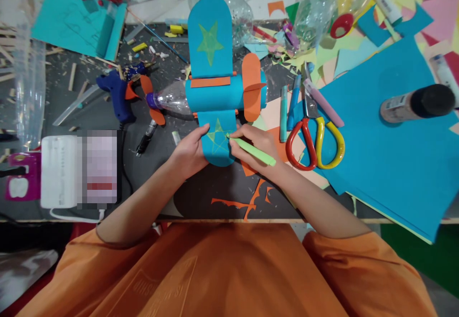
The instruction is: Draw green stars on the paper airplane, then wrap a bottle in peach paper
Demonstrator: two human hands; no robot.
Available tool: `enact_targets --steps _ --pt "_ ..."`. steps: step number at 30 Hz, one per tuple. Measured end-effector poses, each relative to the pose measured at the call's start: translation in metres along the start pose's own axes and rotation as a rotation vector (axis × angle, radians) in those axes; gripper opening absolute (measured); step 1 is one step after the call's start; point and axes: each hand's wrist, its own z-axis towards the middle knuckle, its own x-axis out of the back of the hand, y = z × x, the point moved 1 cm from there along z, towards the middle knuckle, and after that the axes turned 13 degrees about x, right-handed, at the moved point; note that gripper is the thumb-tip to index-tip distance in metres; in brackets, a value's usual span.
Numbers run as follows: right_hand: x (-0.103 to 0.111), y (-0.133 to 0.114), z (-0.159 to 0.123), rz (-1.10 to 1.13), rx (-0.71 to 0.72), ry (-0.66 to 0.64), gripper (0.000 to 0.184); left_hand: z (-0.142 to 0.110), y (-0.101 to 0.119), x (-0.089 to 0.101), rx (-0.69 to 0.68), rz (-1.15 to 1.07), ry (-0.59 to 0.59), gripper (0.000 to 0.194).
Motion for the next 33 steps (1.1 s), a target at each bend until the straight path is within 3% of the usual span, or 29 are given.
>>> enact_targets --steps 33 --pt "-0.0034 0.0026 -0.0018 -0.009 0.076 0.032 0.004 -0.0008 0.0003 -0.0006 -0.007 -0.003 0.008 0.046"
